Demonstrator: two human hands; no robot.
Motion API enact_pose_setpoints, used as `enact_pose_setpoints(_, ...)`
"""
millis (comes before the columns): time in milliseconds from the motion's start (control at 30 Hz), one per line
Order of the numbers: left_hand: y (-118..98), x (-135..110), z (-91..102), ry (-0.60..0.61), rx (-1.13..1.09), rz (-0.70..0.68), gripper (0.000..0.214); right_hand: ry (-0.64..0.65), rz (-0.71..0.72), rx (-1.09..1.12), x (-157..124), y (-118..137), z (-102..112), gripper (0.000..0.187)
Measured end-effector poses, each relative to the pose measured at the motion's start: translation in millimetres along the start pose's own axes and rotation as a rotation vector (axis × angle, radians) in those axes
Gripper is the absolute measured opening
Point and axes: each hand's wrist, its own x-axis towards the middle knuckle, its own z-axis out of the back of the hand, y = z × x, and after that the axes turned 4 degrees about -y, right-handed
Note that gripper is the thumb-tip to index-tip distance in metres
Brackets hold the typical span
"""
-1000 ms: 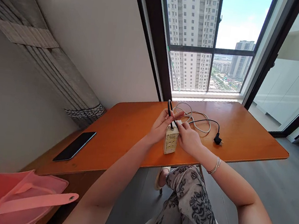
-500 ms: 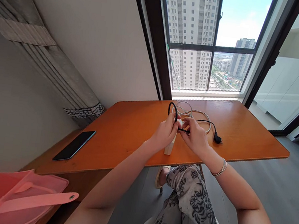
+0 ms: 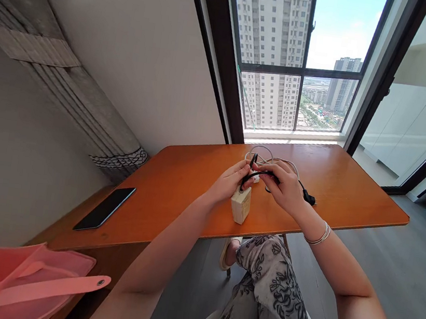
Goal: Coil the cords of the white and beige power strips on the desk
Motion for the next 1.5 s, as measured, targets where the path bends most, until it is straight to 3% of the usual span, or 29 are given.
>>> enact_pose_setpoints(133, -6, -5, -1.1, 0.147, -0.07, 0.037, 0.055, -0.089, -0.074, 0.007, 14, 3, -4, 0.027)
enact_pose_setpoints(367, -7, -11, 10.6, 0.185, -0.199, 0.099, 0.043, 0.243, -0.247, 0.341, 15, -15, -14, 0.039)
enact_pose_setpoints(600, -10, -11, 16.7, 0.272, -0.258, 0.165, 0.042, 0.261, -0.288, 0.258, 16, -13, -8, 0.039)
enact_pose_setpoints(800, -11, -10, 14.8, 0.269, -0.368, 0.257, 0.043, 0.386, -0.472, 0.513, 16, -18, -12, 0.059)
enact_pose_setpoints(1000, -15, -13, 13.0, 0.046, -0.647, 0.286, 0.045, 0.245, -0.474, 0.634, -3, -28, -33, 0.057)
enact_pose_setpoints(1267, -30, -24, 11.5, -0.096, -0.54, -0.039, 0.049, 0.257, -0.428, 0.5, -46, -35, -53, 0.044)
enact_pose_setpoints(1433, -34, -27, 17.2, -0.171, -0.432, -0.133, 0.044, -0.141, -0.341, 0.224, -67, -42, -56, 0.033)
enact_pose_setpoints(1500, -35, -27, 18.4, -0.2, -0.406, -0.13, 0.044, -0.191, -0.214, 0.072, -68, -41, -52, 0.029)
